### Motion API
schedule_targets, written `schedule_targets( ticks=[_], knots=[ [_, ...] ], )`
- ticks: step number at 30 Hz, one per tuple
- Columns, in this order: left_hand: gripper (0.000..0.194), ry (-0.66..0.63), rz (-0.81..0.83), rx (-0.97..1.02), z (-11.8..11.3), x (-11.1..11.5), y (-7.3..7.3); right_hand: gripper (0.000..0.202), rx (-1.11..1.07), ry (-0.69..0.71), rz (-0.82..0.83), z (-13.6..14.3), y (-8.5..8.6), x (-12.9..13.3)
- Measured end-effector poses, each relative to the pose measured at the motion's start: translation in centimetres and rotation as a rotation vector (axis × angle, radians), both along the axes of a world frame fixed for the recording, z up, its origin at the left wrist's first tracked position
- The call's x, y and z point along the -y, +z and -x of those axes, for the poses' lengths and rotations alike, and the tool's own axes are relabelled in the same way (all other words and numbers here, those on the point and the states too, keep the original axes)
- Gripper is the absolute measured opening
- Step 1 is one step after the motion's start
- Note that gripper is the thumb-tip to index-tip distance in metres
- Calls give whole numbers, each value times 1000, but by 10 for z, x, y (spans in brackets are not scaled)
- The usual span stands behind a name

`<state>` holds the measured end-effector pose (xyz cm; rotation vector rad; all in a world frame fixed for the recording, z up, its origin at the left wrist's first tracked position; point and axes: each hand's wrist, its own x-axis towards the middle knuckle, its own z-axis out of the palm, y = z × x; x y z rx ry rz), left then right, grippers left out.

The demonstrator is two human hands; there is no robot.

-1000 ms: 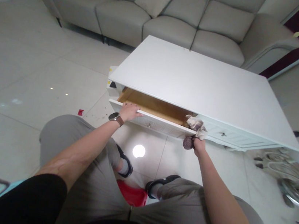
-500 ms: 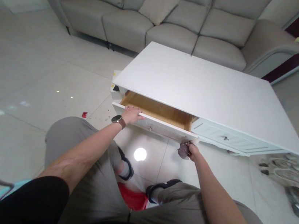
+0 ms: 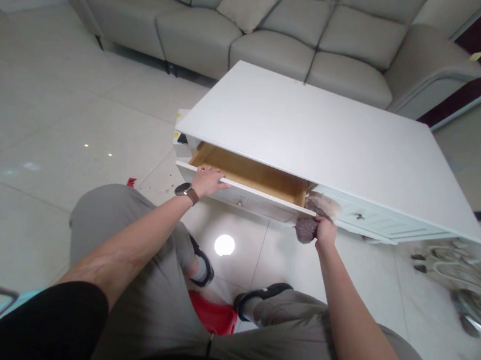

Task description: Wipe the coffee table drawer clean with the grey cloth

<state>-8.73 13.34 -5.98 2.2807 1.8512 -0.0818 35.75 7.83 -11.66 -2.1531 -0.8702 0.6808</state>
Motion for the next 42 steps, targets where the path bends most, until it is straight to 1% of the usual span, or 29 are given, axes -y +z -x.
schedule_targets(
  ticks=[2, 3, 6, 8, 13, 16, 20, 26, 31, 37, 42],
  knots=[
    [65, 2, -2, 2, 0, 0, -1, 45, 57, -64, 70, -1, 16, 0],
    [65, 1, -1, 3, 0, -1, -1, 46, 82, -63, 97, -1, 23, 0],
    [65, -3, 4, 8, 0, -1, -2, 49, 143, 3, 146, 5, 40, 2],
    [65, -3, 1, 9, 0, -1, -2, 51, 177, 29, 181, 10, 45, 3],
    [66, 1, 2, 11, -1, -1, -1, 56, 226, 66, 271, 22, 48, 3],
    [66, -1, 4, 9, -1, 0, 0, 54, 288, 130, 311, 26, 51, 3],
    [65, -1, 5, 8, 0, -1, -1, 54, 345, 200, 314, 30, 56, 6],
    [65, -3, -12, 1, 0, -1, -4, 54, 400, 236, 336, 34, 62, 8],
    [63, -5, -16, 2, -1, 0, -4, 53, 447, 294, 349, 36, 66, 10],
    [65, -4, -12, 6, -1, -1, -4, 53, 494, 319, 384, 38, 68, 10],
    [65, -3, -1, 2, -2, 0, -1, 52, 512, 343, 390, 38, 68, 9]
  ],
)
